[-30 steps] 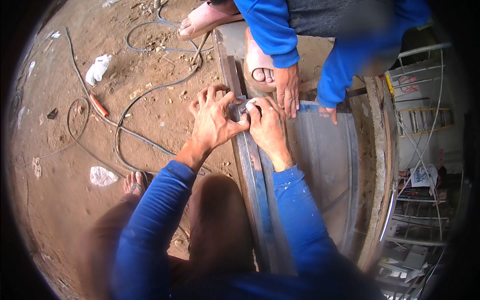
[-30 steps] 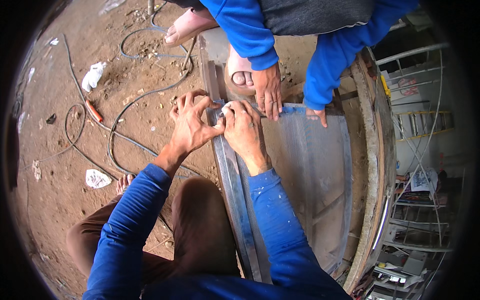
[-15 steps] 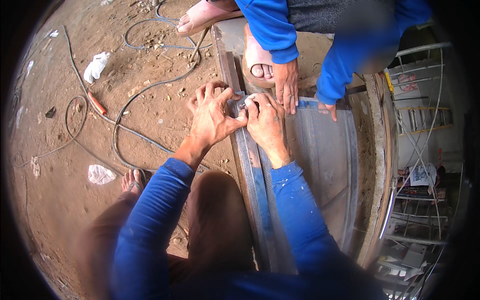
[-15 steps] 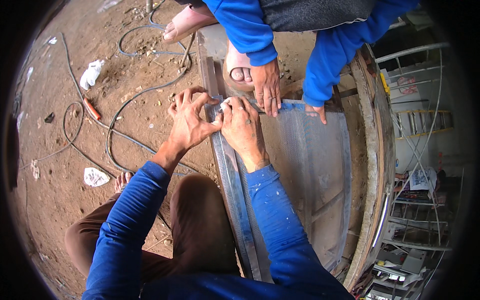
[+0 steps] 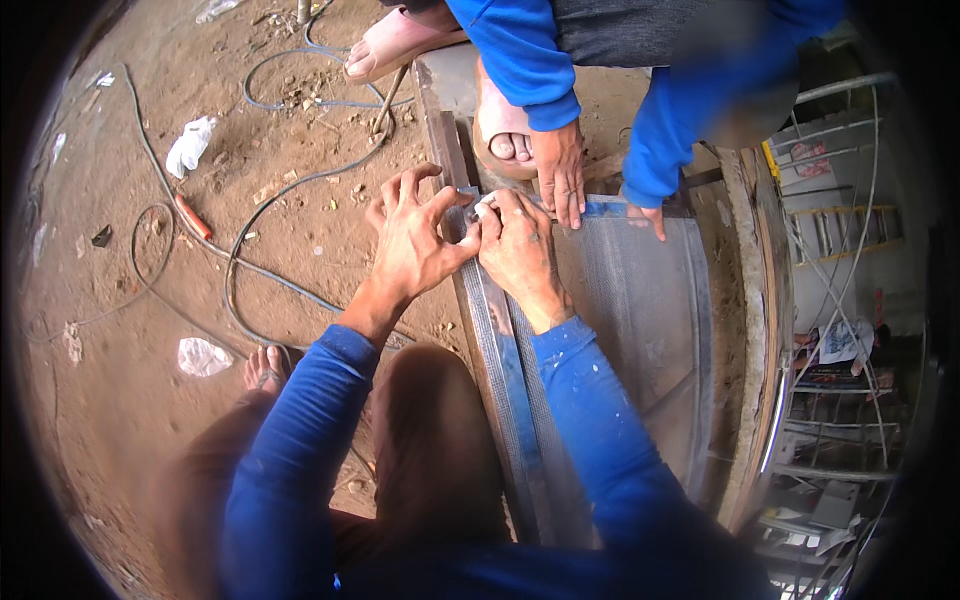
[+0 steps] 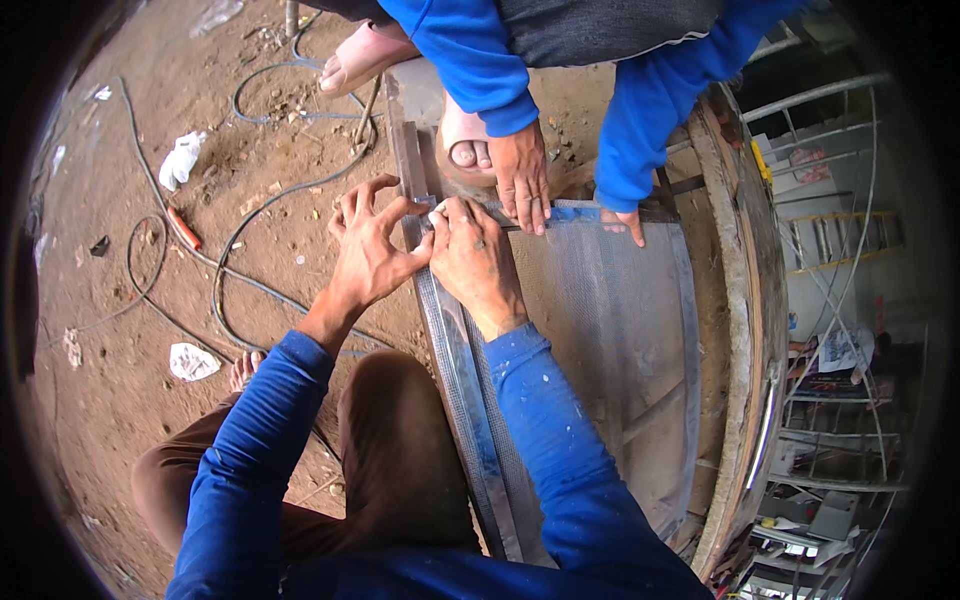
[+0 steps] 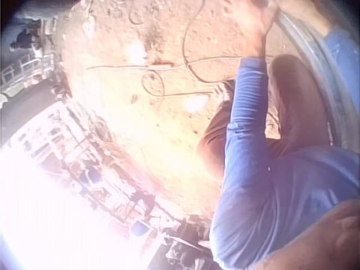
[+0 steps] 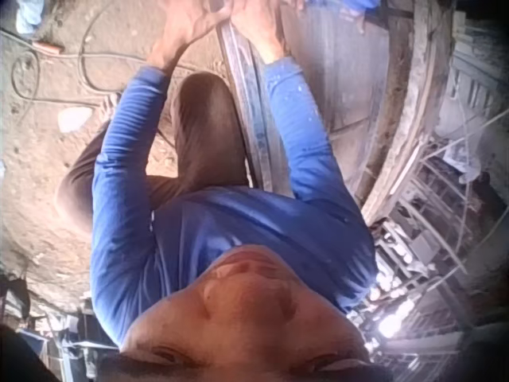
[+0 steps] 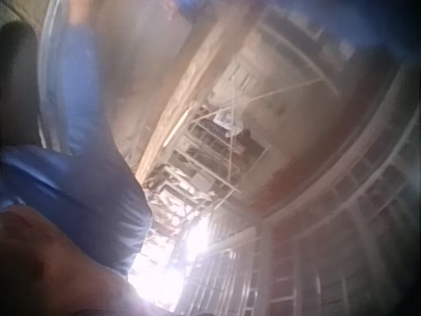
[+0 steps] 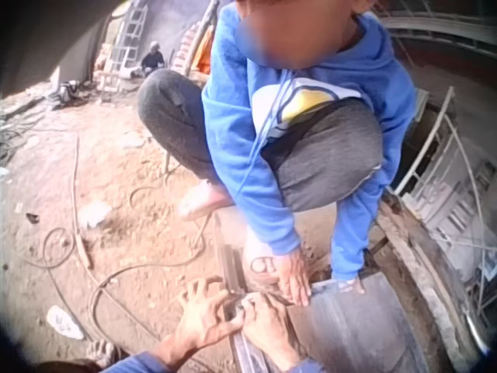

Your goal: The person uses a hammer to drive nails into a metal frame, securing a wire mesh screen. Another person assists by holding the frame steady. The worker repeatedly positions nails and strikes them to attach the mesh to the frame.

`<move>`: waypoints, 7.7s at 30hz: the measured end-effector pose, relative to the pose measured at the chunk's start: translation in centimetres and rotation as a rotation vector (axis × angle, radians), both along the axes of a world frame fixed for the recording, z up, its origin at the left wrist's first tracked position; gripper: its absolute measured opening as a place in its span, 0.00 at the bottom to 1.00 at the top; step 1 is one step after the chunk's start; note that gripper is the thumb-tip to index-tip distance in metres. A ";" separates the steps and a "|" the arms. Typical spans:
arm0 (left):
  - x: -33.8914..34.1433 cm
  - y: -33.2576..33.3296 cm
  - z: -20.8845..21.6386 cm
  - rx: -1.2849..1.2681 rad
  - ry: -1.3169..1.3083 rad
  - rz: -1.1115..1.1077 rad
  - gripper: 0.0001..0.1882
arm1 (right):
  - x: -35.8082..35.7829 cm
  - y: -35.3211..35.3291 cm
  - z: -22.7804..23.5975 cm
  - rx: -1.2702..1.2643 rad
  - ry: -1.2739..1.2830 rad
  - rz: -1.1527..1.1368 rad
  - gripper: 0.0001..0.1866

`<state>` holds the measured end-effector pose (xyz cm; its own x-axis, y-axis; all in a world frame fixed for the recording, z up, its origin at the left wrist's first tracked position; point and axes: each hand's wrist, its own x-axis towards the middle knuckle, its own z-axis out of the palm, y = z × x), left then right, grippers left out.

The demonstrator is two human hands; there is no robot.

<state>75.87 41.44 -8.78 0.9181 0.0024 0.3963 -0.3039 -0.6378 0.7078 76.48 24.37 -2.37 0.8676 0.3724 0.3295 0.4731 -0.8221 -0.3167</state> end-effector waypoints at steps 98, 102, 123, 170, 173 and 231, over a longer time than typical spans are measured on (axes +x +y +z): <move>1.2 -1.9 3.4 -0.246 0.065 -0.190 0.46 | 0.1 -1.4 -0.3 0.065 -0.105 0.023 0.04; 1.8 -1.7 3.4 -0.200 0.043 -0.179 0.44 | 0.5 -1.1 -0.2 0.056 -0.117 0.033 0.07; 0.8 4.5 2.2 -0.210 0.119 -0.173 0.36 | -29.7 -47.5 22.8 -0.373 0.135 -1.416 0.36; 0.0 4.0 2.2 -0.101 0.211 -0.132 0.39 | -12.4 5.0 9.6 0.144 0.451 -0.381 0.23; -0.1 4.7 2.2 -0.106 0.215 -0.139 0.38 | -12.4 5.4 10.5 0.263 0.435 -0.344 0.23; -0.3 4.7 3.2 -0.153 0.277 -0.157 0.37 | -11.3 5.3 8.5 0.049 0.465 -0.405 0.27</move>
